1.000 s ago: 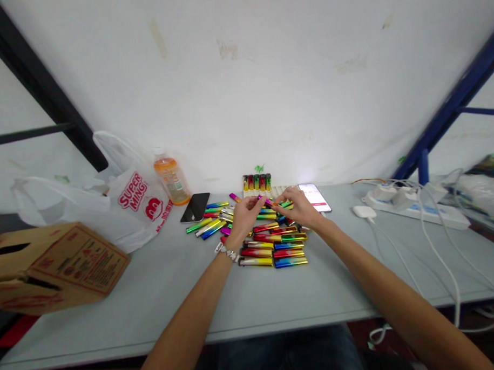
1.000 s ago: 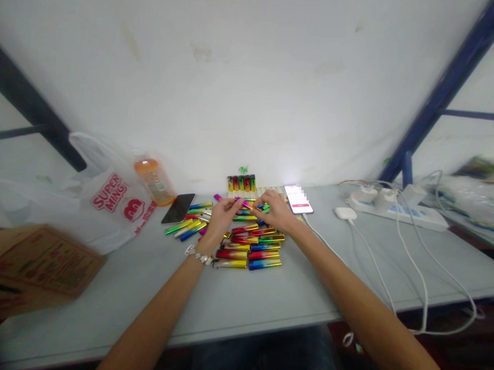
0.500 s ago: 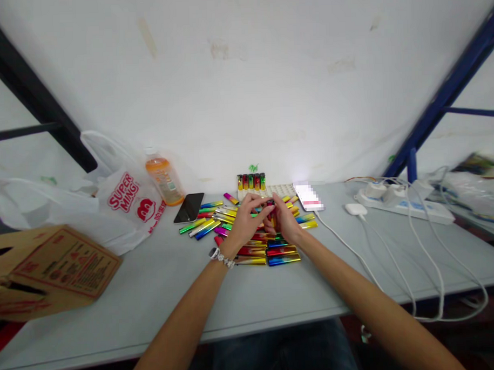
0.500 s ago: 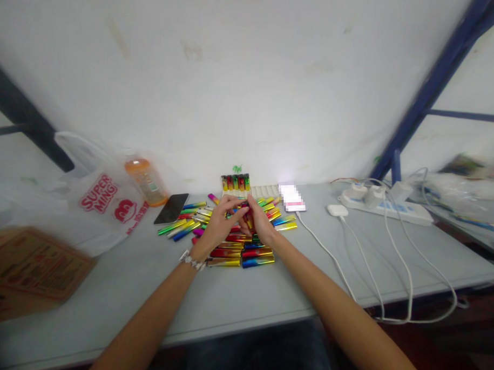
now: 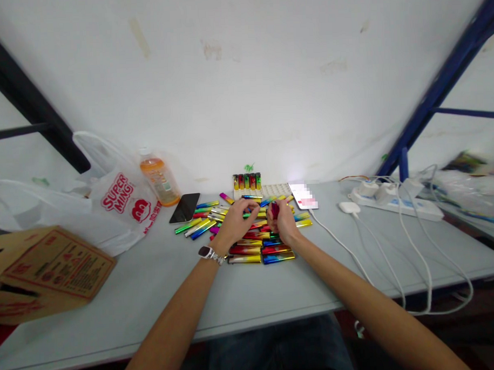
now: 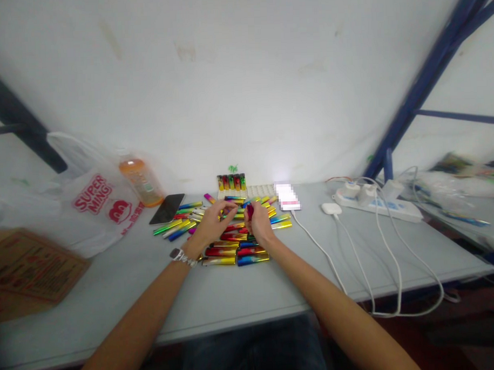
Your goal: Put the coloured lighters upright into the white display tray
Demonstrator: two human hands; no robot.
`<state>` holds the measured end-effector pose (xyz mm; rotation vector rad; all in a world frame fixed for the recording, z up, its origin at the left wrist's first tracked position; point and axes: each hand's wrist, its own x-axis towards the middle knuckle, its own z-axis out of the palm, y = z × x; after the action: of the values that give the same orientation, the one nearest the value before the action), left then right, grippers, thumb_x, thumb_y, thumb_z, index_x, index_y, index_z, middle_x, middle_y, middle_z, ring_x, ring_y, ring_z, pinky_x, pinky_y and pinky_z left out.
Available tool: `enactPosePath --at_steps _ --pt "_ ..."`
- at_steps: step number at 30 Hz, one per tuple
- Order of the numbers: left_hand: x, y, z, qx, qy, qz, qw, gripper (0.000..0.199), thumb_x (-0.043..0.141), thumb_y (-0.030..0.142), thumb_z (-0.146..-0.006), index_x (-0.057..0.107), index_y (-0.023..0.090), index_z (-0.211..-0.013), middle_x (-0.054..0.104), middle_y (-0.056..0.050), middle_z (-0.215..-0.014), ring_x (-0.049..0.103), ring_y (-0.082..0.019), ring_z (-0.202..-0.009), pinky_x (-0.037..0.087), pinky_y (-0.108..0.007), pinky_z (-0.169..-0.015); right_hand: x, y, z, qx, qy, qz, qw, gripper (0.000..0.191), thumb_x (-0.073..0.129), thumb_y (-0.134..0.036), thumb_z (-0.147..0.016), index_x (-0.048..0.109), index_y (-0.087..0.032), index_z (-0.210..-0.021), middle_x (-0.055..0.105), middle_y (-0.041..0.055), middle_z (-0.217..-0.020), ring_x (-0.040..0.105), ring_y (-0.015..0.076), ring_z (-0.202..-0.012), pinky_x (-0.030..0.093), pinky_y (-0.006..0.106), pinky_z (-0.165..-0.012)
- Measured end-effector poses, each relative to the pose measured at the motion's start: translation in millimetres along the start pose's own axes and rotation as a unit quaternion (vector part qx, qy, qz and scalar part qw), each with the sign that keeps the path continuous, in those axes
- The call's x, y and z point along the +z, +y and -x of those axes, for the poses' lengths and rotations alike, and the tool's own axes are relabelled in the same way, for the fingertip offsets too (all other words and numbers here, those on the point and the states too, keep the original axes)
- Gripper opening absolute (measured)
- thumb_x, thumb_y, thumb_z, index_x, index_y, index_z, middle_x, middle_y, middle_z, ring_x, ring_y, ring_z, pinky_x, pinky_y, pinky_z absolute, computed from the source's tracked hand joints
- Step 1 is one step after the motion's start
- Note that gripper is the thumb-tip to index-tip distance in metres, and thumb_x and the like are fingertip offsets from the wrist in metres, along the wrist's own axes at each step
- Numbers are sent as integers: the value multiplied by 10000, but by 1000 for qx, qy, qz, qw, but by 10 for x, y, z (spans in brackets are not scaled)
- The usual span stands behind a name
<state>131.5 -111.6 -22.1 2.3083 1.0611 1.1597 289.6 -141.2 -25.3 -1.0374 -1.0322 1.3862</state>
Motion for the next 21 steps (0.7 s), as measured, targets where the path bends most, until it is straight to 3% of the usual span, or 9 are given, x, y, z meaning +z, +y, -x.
enactPosePath --at_steps 3,5,9,16,21 --pt "9 2 2 12 -17 -15 1000 190 552 316 -964 681 182 -923 691 -57 -944 637 -204 -914 499 -352 -868 3 -38 42 15 9 -54 998 635 419 -828 -791 402 -230 -576 223 -84 -426 161 65 -371 91 213 -370" --pt "17 -4 7 16 -23 -24 999 185 562 315 -958 679 181 -910 682 -52 -915 631 -205 -890 501 -352 -846 -2 -58 69 33 -18 -70 997 693 407 -901 -731 418 -225 -581 225 -88 -421 158 59 -373 85 204 -372" --pt "23 -24 16 19 -30 -40 999 173 574 303 -951 676 177 -893 675 -52 -897 627 -209 -875 502 -358 -838 -19 -52 82 39 -28 -73 996 735 416 -944 -684 431 -216 -586 233 -91 -416 151 48 -370 77 194 -375" --pt "14 -26 13 19 -30 -36 999 151 581 287 -947 669 180 -886 684 -53 -931 637 -210 -905 503 -367 -876 -25 14 51 35 -26 -78 996 695 434 -888 -744 445 -212 -584 241 -88 -410 153 45 -359 89 193 -373" --pt "12 -26 16 15 -37 -44 998 164 579 293 -951 677 173 -896 684 -54 -930 638 -209 -901 500 -364 -870 -23 56 7 28 -1 -53 998 578 419 -719 -858 432 -218 -570 252 -77 -396 158 56 -347 97 206 -365"
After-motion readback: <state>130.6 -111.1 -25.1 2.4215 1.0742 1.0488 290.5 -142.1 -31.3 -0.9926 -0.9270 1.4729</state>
